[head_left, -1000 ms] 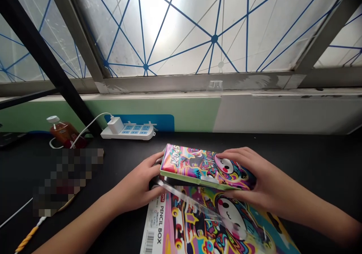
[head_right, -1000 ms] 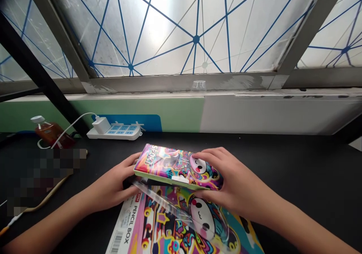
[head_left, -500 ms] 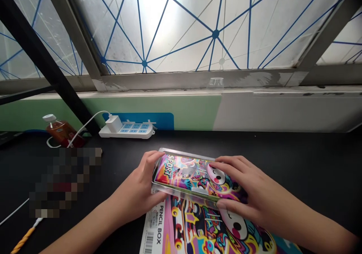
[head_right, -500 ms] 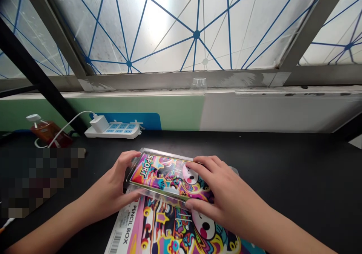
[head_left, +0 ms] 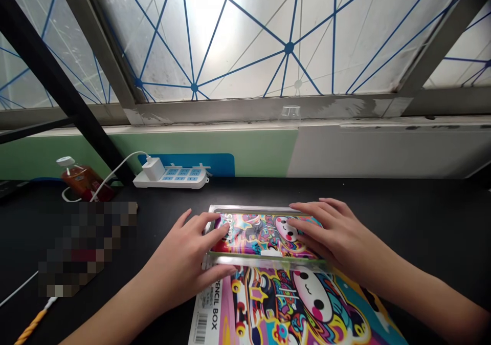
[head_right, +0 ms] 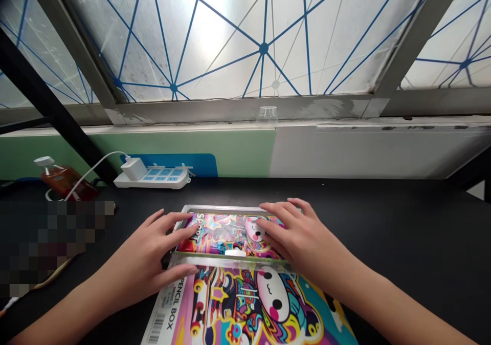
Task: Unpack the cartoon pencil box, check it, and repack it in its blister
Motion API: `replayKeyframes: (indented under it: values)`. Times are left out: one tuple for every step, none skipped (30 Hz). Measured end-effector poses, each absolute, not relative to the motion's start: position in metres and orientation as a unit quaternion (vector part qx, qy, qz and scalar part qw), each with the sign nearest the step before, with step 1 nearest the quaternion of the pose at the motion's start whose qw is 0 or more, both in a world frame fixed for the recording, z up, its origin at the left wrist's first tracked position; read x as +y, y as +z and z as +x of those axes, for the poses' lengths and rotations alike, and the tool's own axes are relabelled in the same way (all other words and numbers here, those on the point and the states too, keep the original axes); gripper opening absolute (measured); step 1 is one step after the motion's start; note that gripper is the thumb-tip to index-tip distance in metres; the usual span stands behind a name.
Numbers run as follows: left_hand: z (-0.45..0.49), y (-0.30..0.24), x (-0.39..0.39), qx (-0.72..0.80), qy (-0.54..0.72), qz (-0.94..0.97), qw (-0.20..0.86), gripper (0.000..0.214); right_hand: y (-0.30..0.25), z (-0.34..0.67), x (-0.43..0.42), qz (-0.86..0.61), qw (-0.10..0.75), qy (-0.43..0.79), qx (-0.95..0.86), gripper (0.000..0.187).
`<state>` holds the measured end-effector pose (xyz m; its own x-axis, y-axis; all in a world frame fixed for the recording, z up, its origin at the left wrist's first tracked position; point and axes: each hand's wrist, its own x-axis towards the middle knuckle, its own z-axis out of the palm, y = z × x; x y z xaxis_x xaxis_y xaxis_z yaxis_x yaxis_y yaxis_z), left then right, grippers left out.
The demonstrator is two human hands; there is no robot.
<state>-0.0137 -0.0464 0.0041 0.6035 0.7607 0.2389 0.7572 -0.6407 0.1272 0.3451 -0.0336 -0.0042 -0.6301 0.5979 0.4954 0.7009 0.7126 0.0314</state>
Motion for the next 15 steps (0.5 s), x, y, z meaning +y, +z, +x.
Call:
replayKeyframes:
  values:
    - [-0.013,0.004,-0.048,0.424,0.135,0.895,-0.006,0.057,-0.004,0.347,-0.031,-0.355,0.236,-0.129,-0.895,0.027]
    - [-0.013,0.004,-0.049,0.425,0.133,0.895,-0.014,0.058,-0.003,0.349,-0.028,-0.351,0.235,-0.130,-0.897,0.027]
    - [-0.013,0.004,-0.050,0.426,0.130,0.895,-0.017,0.059,-0.001,0.351,-0.027,-0.350,0.232,-0.118,-0.900,0.025]
    - [-0.013,0.003,-0.050,0.426,0.131,0.895,-0.016,0.060,0.001,0.352,-0.026,-0.349,0.227,-0.099,-0.904,0.025]
    - [-0.013,0.003,-0.050,0.425,0.134,0.895,-0.013,0.060,0.003,0.353,-0.026,-0.348,0.219,-0.077,-0.908,0.024]
    - [-0.013,0.003,-0.049,0.424,0.140,0.895,-0.010,0.058,0.004,0.354,-0.026,-0.350,0.211,-0.055,-0.911,0.026]
    - [-0.013,0.003,-0.048,0.425,0.148,0.893,-0.006,0.055,0.006,0.355,-0.027,-0.351,0.201,-0.035,-0.914,0.028]
    - [-0.013,0.003,-0.047,0.427,0.155,0.891,-0.001,0.050,0.008,0.356,-0.028,-0.354,0.189,-0.017,-0.916,0.031]
    - [-0.013,0.003,-0.046,0.429,0.163,0.888,0.005,0.046,0.009,0.357,-0.028,-0.359,0.176,0.000,-0.916,0.034]
    - [-0.012,0.004,-0.045,0.434,0.171,0.885,0.014,0.042,0.011,0.359,-0.028,-0.366,0.165,0.015,-0.916,0.038]
    - [-0.012,0.004,-0.044,0.440,0.178,0.880,0.025,0.040,0.012,0.361,-0.028,-0.375,0.154,0.030,-0.914,0.042]
    - [-0.012,0.004,-0.043,0.445,0.183,0.876,0.038,0.039,0.013,0.363,-0.028,-0.385,0.144,0.044,-0.910,0.045]
    - [-0.011,0.004,-0.043,0.451,0.186,0.871,0.053,0.039,0.014,0.365,-0.027,-0.395,0.135,0.059,-0.907,0.050]
    - [-0.010,0.004,-0.043,0.455,0.187,0.868,0.068,0.041,0.015,0.366,-0.027,-0.404,0.125,0.073,-0.903,0.054]
    - [-0.010,0.004,-0.043,0.457,0.187,0.865,0.086,0.044,0.016,0.368,-0.026,-0.410,0.113,0.085,-0.901,0.059]
